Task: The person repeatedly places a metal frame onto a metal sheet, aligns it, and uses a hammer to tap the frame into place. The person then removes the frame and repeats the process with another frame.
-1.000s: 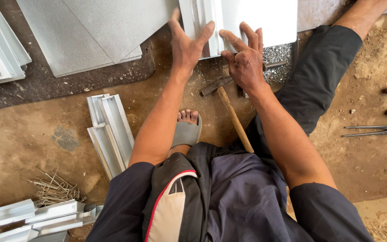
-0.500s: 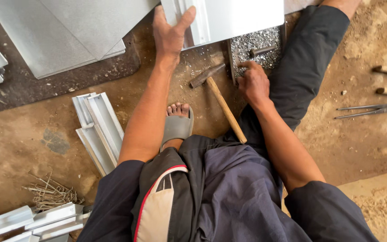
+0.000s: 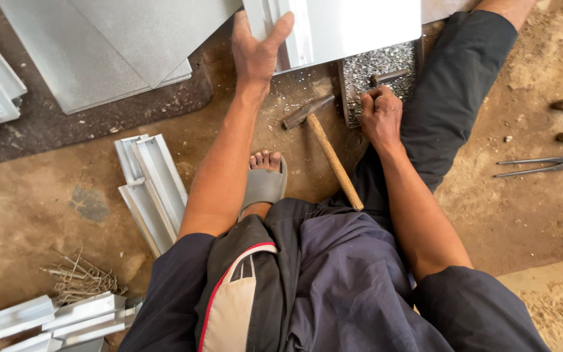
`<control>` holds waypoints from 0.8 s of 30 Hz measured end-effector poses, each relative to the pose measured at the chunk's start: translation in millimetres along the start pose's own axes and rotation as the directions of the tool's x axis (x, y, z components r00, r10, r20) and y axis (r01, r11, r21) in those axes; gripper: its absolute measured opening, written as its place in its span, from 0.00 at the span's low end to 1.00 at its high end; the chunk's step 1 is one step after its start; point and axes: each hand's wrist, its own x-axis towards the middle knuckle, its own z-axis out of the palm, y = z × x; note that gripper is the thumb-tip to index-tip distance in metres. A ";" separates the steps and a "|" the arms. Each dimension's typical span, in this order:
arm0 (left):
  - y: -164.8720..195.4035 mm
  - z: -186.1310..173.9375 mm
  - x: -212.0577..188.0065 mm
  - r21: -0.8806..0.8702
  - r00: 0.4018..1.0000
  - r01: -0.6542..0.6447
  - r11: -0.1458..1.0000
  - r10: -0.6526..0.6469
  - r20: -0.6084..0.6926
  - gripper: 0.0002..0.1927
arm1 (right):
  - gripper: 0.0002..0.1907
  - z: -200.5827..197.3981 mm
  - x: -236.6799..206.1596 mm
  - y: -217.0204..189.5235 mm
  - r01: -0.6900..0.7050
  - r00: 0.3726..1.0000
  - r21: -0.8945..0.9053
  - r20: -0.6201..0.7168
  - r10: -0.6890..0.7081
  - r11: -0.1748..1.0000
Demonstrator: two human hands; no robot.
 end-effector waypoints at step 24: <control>9.5 3.2 -5.3 -0.113 1.000 0.009 0.993 -0.008 0.012 0.35 | 0.04 57.2 29.3 -88.9 -0.210 0.975 0.744 0.111 0.193 0.634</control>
